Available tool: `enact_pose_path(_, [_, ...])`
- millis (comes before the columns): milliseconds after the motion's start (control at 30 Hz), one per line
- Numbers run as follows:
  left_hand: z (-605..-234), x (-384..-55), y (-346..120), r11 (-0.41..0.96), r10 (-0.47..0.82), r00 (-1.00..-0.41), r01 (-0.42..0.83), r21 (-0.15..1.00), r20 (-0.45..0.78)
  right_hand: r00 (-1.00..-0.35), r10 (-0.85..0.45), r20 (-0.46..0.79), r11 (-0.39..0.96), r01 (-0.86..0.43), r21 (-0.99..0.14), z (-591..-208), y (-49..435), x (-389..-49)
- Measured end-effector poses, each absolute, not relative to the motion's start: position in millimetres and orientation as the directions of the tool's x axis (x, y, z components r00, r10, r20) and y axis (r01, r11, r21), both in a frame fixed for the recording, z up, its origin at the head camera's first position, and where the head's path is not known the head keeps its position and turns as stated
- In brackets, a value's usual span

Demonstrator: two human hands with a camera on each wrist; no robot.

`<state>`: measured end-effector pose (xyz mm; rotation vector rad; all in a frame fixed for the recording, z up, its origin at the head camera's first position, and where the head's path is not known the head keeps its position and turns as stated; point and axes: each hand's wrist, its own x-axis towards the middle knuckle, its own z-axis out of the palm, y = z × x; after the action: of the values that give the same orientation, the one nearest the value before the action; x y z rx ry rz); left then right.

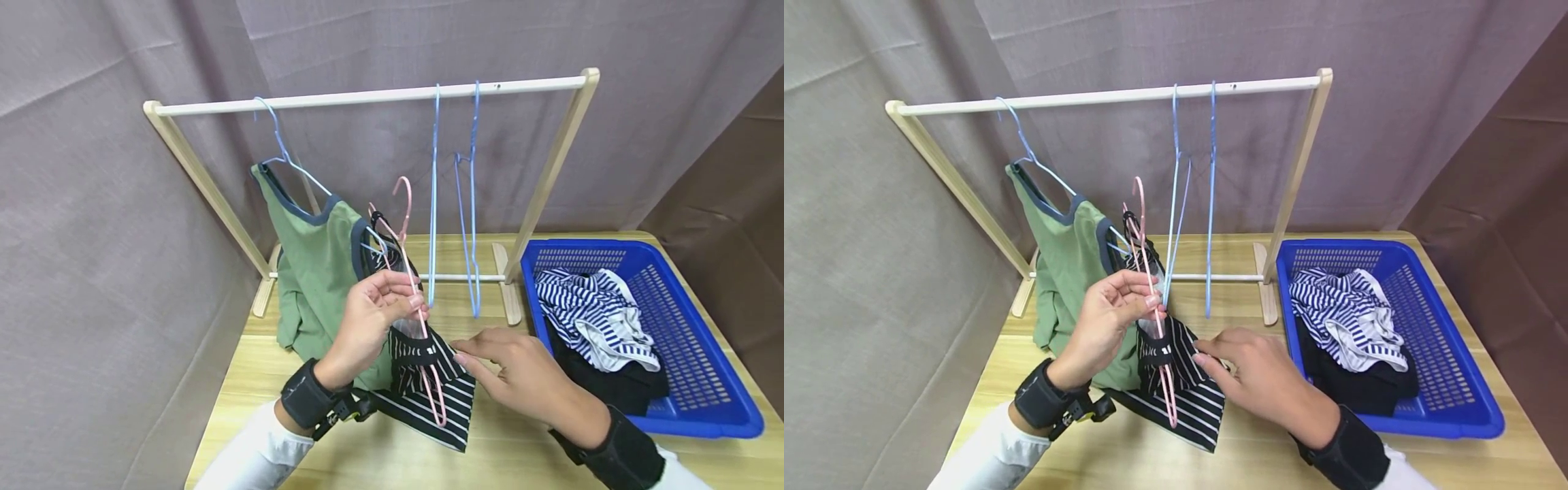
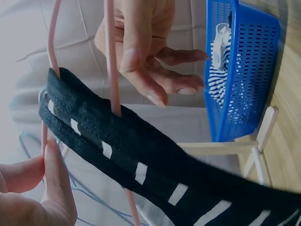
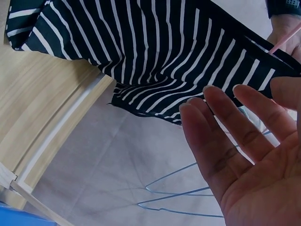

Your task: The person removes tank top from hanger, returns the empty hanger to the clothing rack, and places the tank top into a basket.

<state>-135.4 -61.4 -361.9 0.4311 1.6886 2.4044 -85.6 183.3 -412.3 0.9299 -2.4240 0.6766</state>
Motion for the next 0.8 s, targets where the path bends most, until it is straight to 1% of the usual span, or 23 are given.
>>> enact_pose_path(100, [-365.3,-133.9,-60.3,-0.348,0.294,-0.948,0.011,0.937,0.120,-0.648,-0.501,0.574,0.634,-0.726,-0.266,-411.8,182.2,-83.9])
enact_pose_path(500, [-378.3,-130.7,-56.1,-0.341,0.284,-0.954,-0.010,0.940,0.093,-0.653,-0.483,0.583,0.619,-0.725,-0.300,-407.9,175.6,-75.3])
enact_pose_path(633, [-378.4,-130.6,-55.3,-0.363,0.292,-0.950,-0.007,0.932,0.107,-0.652,-0.458,0.605,0.588,-0.732,-0.344,-402.8,171.3,-70.7])
enact_pose_path(733, [-377.1,-130.2,-55.3,-0.368,0.293,-0.950,-0.006,0.930,0.110,-0.599,-0.440,0.669,0.509,-0.780,-0.364,-398.6,164.5,-69.2])
enact_pose_path(800, [-376.1,-130.1,-55.1,-0.369,0.292,-0.950,-0.007,0.929,0.109,-0.549,-0.422,0.721,0.456,-0.816,-0.354,-395.9,158.6,-69.1])
